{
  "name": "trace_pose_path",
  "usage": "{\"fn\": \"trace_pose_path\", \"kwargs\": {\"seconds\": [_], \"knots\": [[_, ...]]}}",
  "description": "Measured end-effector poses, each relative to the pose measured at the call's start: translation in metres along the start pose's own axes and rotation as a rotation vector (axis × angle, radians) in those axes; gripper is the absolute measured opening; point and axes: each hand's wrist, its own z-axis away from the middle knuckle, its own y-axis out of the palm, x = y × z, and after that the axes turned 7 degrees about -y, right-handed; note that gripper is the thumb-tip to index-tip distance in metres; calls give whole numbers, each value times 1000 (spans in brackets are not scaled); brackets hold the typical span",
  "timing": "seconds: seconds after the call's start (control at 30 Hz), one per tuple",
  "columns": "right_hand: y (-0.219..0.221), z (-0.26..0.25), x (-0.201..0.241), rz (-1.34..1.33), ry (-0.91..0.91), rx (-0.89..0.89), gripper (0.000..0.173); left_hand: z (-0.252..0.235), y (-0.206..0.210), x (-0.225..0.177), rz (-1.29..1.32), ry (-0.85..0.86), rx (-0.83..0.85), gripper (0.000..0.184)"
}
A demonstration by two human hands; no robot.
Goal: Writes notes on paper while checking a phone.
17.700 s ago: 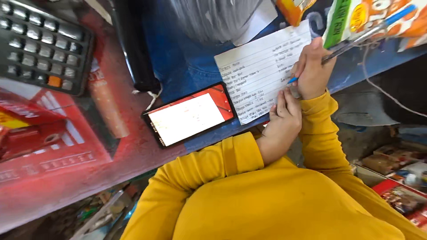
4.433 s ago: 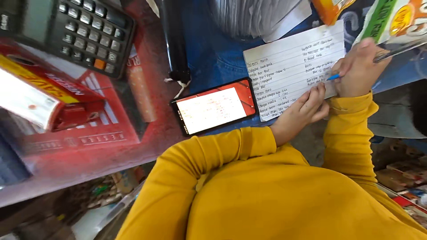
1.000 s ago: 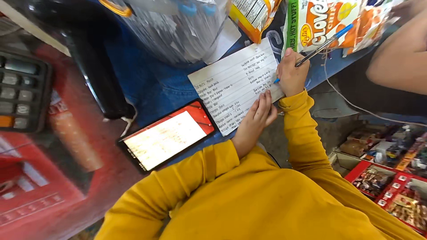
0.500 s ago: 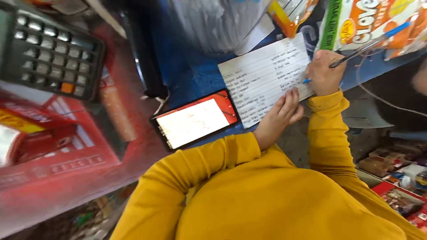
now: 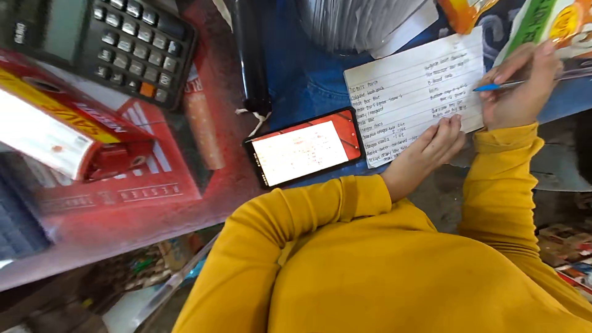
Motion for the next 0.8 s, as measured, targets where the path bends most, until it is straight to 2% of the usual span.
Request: {"fn": "trace_pose_path", "kwargs": {"seconds": [0.23,0.47,0.5,0.6,0.63,0.73,0.8], "knots": [[1,0,1,13,11,-16,54,-1,-5,3,12,38,70,54],[1,0,1,14,-19,-28,52,-2,-5,3,-7,43,62,53],[2,0,0,42,-50,-14,46,-2,-6,4,1,47,65,54],[-2,-2,-5,123,-238,179,8,2,-6,6,17,44,58,57],[-4,-4,-7,116,-303,239,6,1,-3,4,19,24,7,56],[-8,-6,-11,31,-334,296,20,-1,-1,2,49,15,8,57],[-4,-2,-8,-22,-205,139,43,-1,2,1,66,12,0,56]]}}
